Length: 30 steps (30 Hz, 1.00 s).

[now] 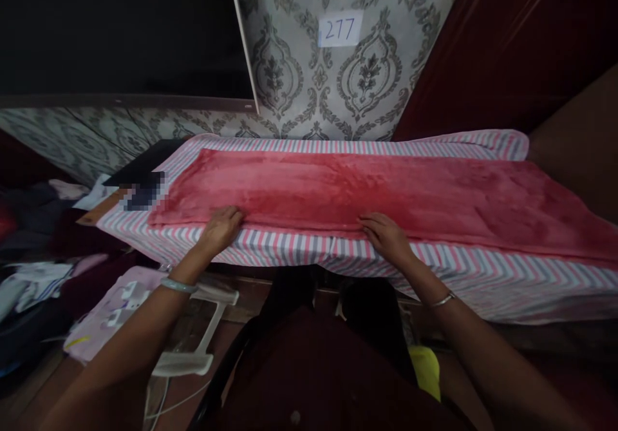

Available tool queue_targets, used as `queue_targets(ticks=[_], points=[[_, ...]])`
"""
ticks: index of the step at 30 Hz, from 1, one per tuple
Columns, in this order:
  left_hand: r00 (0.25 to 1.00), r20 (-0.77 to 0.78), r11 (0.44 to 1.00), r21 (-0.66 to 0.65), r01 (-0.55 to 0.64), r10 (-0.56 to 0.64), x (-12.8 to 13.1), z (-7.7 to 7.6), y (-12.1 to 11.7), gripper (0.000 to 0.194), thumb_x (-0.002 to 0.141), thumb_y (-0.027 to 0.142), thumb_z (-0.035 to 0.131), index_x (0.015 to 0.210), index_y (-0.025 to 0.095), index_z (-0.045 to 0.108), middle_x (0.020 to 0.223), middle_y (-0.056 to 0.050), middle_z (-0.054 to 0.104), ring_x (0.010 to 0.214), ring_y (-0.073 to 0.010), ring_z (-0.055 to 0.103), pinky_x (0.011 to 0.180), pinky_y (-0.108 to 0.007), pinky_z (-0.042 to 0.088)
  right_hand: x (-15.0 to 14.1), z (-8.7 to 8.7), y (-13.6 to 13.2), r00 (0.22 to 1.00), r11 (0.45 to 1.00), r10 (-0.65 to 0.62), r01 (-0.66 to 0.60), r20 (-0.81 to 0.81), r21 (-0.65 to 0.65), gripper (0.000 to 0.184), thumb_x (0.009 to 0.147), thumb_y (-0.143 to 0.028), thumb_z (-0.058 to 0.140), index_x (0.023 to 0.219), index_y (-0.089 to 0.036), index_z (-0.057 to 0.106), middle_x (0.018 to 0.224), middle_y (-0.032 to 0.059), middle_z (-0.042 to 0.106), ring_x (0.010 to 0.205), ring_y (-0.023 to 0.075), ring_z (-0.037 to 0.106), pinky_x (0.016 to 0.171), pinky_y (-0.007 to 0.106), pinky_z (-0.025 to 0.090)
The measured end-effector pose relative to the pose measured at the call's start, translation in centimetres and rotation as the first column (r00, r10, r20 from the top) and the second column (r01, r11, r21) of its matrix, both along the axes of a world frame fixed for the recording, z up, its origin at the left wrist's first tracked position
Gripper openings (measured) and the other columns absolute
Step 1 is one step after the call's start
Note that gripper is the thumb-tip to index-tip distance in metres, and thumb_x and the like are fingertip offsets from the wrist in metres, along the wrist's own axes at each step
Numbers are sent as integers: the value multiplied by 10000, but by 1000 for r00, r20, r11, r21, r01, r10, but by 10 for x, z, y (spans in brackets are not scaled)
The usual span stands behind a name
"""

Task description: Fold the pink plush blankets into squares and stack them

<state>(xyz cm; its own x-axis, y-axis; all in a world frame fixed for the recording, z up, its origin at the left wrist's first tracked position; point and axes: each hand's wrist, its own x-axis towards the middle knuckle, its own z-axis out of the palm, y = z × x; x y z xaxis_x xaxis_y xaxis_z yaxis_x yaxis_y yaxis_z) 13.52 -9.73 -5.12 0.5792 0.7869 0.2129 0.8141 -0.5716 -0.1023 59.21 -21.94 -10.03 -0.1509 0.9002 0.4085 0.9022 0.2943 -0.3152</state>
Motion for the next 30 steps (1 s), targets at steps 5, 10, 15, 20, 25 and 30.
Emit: queue_targets(ticks=[5, 10, 15, 20, 25, 30], points=[[999, 27, 999, 36, 39, -40, -8, -3, -8, 321, 961, 206, 381, 1012, 196, 698, 1015, -152, 699, 978, -295, 641, 929, -451, 529, -7, 1, -9, 1000, 1000, -3, 3, 4, 21, 425, 1045, -299, 361, 1100, -196, 769, 1149, 145, 750, 1116, 278, 662, 1029, 458, 520], [995, 56, 997, -2, 80, -80, -4, 10, -10, 300, 942, 353, 457, 909, 200, 712, 928, -133, 689, 924, -293, 649, 876, -454, 548, -2, 10, -9, 998, 1000, 23, -22, -66, 14, 399, 1029, -386, 426, 1006, -200, 778, 1013, 129, 758, 985, 272, 675, 923, 431, 547], [985, 169, 999, -11, 44, -42, 60, 26, -4, 455, 991, 345, 379, 1268, 147, 680, 1281, -163, 687, 1196, -294, 630, 1074, -460, 489, -13, 34, 25, 994, 995, -82, 85, -66, 42, 459, 1043, -399, 384, 1225, -162, 732, 1193, 145, 742, 1152, 295, 648, 1016, 459, 507], [995, 102, 985, -170, 28, -11, 149, 18, -9, 635, 1007, 455, 441, 1595, 221, 390, 1700, -120, 307, 1559, -337, 288, 1250, -580, 263, -43, 36, 46, 966, 961, -195, 223, 172, -162, 579, 1040, -437, 423, 1585, -239, 434, 1665, 101, 375, 1540, 334, 300, 1195, 592, 315], [998, -14, 961, -268, -61, 59, 172, 4, -21, 655, 1031, 542, 349, 1632, 285, 318, 1723, -71, 234, 1591, -370, 182, 1237, -684, 176, -51, 27, 38, 940, 928, -182, 261, 289, -264, 586, 1067, -494, 345, 1616, -291, 376, 1714, 36, 268, 1572, 306, 230, 1239, 580, 237], [998, -12, 973, -222, -57, 56, 167, -1, -23, 647, 1035, 547, 328, 1629, 289, 329, 1717, -61, 253, 1588, -352, 202, 1247, -644, 195, -49, 28, 37, 943, 934, -191, 260, 274, -246, 583, 1069, -501, 336, 1612, -295, 387, 1714, 34, 266, 1572, 305, 228, 1241, 573, 231]])
